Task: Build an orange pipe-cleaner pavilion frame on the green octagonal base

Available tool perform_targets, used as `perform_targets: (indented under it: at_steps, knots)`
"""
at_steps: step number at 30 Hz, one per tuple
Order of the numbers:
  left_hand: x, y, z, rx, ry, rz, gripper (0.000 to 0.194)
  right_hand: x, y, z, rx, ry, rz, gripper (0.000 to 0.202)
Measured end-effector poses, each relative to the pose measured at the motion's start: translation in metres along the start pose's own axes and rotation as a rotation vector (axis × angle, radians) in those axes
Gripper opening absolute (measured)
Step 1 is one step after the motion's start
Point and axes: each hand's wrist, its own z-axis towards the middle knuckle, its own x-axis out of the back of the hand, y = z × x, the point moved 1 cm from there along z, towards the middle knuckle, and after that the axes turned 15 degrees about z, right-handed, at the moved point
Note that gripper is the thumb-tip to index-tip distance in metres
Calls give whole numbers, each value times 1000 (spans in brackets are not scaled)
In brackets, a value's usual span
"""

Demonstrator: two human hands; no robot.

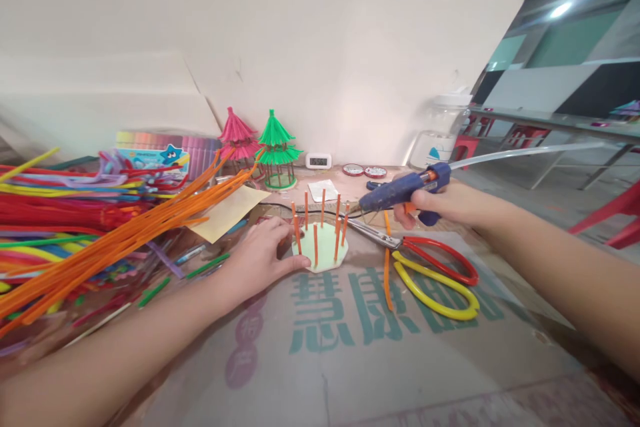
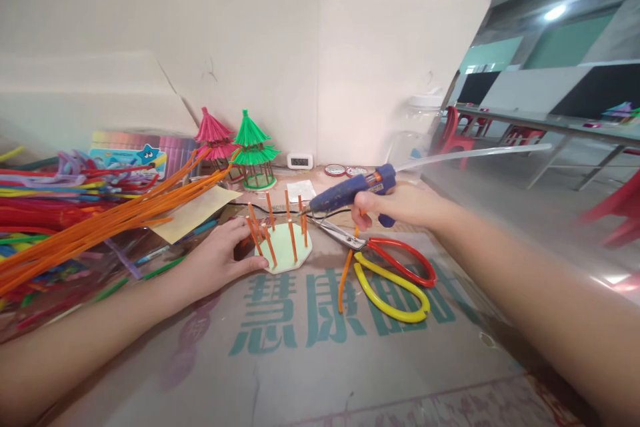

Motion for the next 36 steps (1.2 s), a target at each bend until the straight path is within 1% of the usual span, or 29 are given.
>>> perform_targets:
  at_steps: [1, 2, 3, 5, 6, 8, 9, 10, 12, 15, 18, 20, 21, 23, 24, 26, 28, 31, 33, 36]
  knots:
    - [0, 0, -1, 9, 7, -11, 45, -1, 0, 3, 8, -9, 90, 64]
    - [1, 0, -1, 20, 15, -30, 45, -1, 0, 7, 21, 12, 198, 60]
    - [3, -1, -1, 34, 31, -62, 46, -1, 0, 12, 30, 72, 301, 55]
    - [13, -7, 1, 88, 109, -158, 50, -1, 3, 28, 23, 240, 426, 43]
    - [20, -11, 2, 130, 165, -218, 54, -1, 5, 38, -4, 305, 430, 37]
    - [37, -22, 7, 274, 291, -293, 60, -2, 10, 61, -53, 347, 383, 29]
    - [45, -28, 9, 366, 333, -310, 56, -4, 13, 73, -74, 367, 333, 24]
    - [53, -32, 12, 430, 340, -332, 47, -6, 18, 84, -116, 402, 166, 23]
    - [67, -37, 15, 482, 367, -381, 34, -14, 28, 103, -143, 429, 55, 22]
    - [83, -30, 16, 442, 361, -421, 29, -29, 46, 122, -193, 422, -78, 24]
    - [99, -8, 14, 369, 356, -513, 38, -39, 60, 130, -247, 374, -208, 23]
    - [110, 9, 14, 333, 311, -502, 45, -39, 62, 129, -251, 342, -279, 23]
    - [116, 17, 14, 316, 323, -467, 45, -37, 61, 128, -243, 328, -310, 23]
    - [126, 32, 17, 268, 315, -395, 36, -31, 57, 123, -219, 305, -364, 25]
    - [129, 38, 20, 251, 288, -382, 34, -27, 54, 119, -209, 296, -387, 27]
    - [132, 48, 25, 206, 281, -383, 29, -21, 49, 112, -198, 284, -427, 30]
    - [132, 56, 31, 142, 293, -399, 27, -18, 47, 105, -193, 273, -451, 32]
    - [127, 64, 35, 66, 284, -420, 28, -20, 50, 103, -186, 251, -464, 32]
    - [123, 65, 34, 69, 265, -422, 29, -24, 55, 107, -185, 244, -475, 30]
    - [119, 59, 30, 113, 267, -406, 29, -27, 59, 112, -178, 251, -503, 31]
